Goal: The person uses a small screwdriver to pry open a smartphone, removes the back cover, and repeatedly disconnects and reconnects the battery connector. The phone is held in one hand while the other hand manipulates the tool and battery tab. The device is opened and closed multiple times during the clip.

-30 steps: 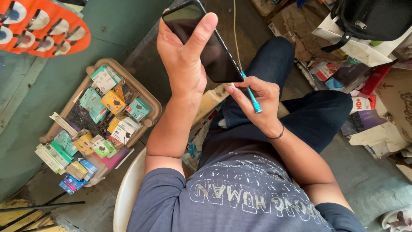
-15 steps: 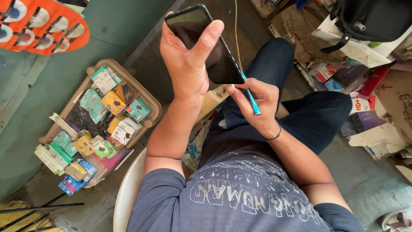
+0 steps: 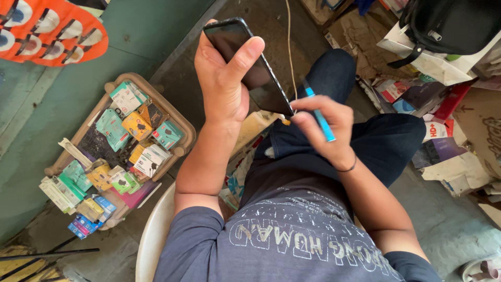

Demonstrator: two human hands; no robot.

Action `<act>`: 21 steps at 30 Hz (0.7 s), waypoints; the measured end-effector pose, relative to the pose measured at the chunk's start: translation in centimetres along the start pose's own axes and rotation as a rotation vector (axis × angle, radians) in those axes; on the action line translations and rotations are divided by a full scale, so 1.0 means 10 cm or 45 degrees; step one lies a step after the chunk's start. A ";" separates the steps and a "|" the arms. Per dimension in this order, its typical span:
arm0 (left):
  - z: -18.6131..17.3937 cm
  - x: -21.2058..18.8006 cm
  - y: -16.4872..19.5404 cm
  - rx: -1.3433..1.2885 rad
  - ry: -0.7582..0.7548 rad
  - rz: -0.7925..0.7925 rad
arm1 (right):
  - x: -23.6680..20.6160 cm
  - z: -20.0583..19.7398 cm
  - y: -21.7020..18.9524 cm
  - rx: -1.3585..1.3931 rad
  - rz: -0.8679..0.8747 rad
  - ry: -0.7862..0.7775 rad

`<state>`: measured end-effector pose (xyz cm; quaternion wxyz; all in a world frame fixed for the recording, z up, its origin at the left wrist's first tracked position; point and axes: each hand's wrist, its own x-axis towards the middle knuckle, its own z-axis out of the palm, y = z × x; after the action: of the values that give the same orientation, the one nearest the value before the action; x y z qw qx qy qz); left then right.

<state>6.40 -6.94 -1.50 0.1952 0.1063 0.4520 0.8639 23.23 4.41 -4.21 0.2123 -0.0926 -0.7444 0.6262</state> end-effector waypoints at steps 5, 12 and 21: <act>-0.02 -0.02 0.01 0.003 -0.062 -0.030 | 0.06 -0.12 -0.14 0.329 0.118 0.213; 0.01 -0.07 0.04 -0.018 -0.220 -0.169 | 0.26 -0.27 -0.36 0.456 0.316 -0.050; 0.06 -0.08 0.08 0.013 -0.314 -0.214 | 0.50 -0.37 -0.55 0.285 0.326 -0.242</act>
<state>7.20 -7.22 -0.50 0.3203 0.1743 0.4363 0.8226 21.05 8.62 2.62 0.0687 -0.1028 -0.6690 0.7329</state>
